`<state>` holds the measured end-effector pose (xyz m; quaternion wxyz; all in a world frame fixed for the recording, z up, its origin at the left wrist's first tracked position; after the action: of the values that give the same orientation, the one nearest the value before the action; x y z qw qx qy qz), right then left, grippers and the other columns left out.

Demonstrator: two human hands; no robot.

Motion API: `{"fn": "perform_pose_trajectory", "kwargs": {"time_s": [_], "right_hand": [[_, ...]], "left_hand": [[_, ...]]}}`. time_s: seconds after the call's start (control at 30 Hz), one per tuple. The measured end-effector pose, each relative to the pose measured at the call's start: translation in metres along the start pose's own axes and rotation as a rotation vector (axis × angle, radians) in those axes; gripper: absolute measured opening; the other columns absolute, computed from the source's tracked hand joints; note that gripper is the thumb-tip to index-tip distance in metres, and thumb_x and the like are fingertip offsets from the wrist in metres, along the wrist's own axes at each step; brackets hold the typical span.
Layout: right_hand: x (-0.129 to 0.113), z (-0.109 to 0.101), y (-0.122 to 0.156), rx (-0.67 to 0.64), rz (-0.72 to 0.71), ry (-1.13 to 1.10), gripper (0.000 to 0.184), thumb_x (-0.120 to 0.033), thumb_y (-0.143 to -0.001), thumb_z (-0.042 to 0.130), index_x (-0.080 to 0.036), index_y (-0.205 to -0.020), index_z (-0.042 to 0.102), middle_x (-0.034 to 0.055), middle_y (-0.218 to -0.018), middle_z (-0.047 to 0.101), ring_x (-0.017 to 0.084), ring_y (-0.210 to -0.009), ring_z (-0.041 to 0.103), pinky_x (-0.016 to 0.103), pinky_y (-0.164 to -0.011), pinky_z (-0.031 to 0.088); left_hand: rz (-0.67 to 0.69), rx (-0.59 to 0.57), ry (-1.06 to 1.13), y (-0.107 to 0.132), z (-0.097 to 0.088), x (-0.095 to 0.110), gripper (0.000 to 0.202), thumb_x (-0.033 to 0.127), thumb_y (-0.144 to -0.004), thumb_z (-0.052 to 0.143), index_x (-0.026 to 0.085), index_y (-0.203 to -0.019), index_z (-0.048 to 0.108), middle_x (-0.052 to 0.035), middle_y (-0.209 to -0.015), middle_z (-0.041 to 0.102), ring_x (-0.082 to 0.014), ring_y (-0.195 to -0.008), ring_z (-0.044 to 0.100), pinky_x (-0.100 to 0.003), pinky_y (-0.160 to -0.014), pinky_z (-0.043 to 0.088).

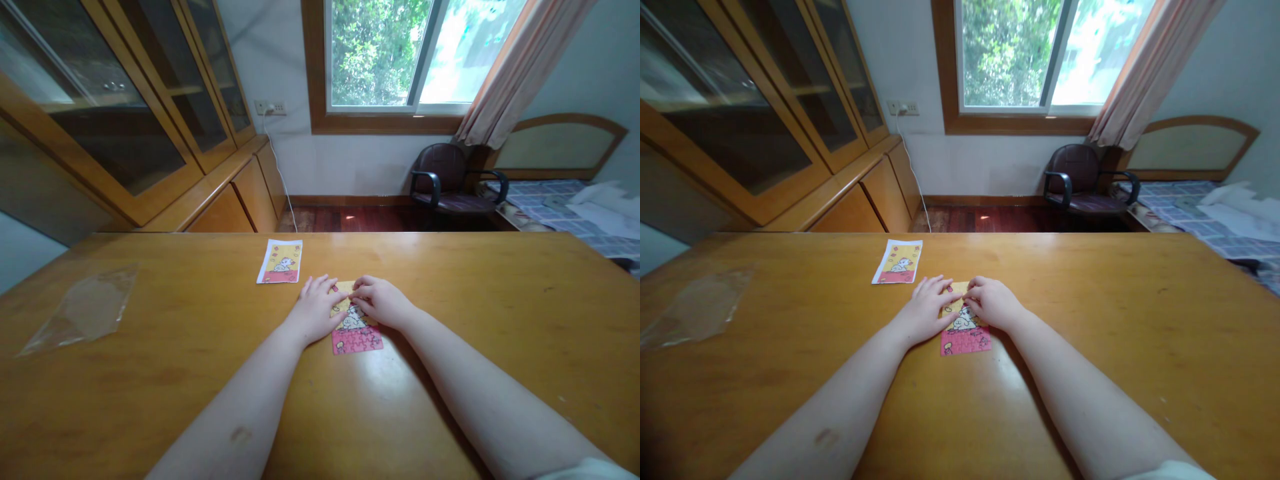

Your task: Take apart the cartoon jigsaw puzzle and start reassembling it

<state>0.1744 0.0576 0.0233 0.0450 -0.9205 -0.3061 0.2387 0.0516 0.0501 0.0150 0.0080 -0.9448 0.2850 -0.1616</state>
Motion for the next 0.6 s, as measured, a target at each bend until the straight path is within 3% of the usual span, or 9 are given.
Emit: {"fn": "perform_pose_trajectory", "kwargs": {"time_s": [0.23, 0.43, 0.53, 0.6], "right_hand": [[-0.002, 0.001, -0.002, 0.030, 0.017, -0.022, 0.019, -0.024, -0.087, 0.055, -0.019, -0.081, 0.072, 0.0066, -0.095, 0.063, 0.015, -0.080, 0.061, 0.027, -0.078, 0.048], [-0.001, 0.001, -0.001, 0.113, 0.008, -0.084, 0.015, -0.025, -0.086, 0.055, -0.019, -0.084, 0.069, 0.0066, -0.093, 0.061, 0.016, -0.083, 0.059, 0.028, -0.078, 0.047], [0.016, -0.006, 0.000, 0.235, 0.106, -0.227, 0.015, -0.029, -0.085, 0.055, -0.019, -0.084, 0.066, 0.0053, -0.090, 0.061, 0.016, -0.080, 0.057, 0.029, -0.077, 0.047], [0.039, -0.013, 0.004, 0.385, 0.266, -0.342, 0.017, -0.033, -0.084, 0.055, -0.018, -0.083, 0.063, 0.0037, -0.080, 0.060, 0.016, -0.072, 0.055, 0.030, -0.071, 0.048]], "left_hand": [[-0.038, -0.039, 0.041, -0.001, -0.002, 0.003, 0.039, 0.044, -0.082, 0.058, 0.031, -0.119, 0.061, -0.0068, -0.138, 0.049, -0.0305, -0.135, 0.032, -0.057, -0.113, 0.016], [-0.014, -0.033, 0.052, -0.001, -0.001, 0.005, 0.043, 0.041, -0.081, 0.059, 0.028, -0.122, 0.058, -0.0081, -0.138, 0.049, -0.0295, -0.135, 0.032, -0.055, -0.114, 0.017], [0.010, -0.020, 0.057, -0.001, -0.002, 0.004, 0.048, 0.041, -0.080, 0.059, 0.028, -0.126, 0.054, -0.0077, -0.142, 0.044, -0.0278, -0.135, 0.033, -0.052, -0.114, 0.019], [0.022, -0.001, 0.055, -0.001, -0.003, 0.004, 0.052, 0.041, -0.081, 0.058, 0.027, -0.130, 0.050, -0.0081, -0.143, 0.043, -0.0267, -0.134, 0.035, -0.049, -0.114, 0.022]]}}
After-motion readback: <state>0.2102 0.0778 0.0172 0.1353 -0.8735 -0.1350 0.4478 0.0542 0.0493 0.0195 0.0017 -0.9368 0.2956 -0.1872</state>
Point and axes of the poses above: each hand's wrist, its own y-axis away from the middle knuckle, its own z-axis out of the palm, x = y × z, the point moved 8 cm from there along -y, towards the middle knuckle
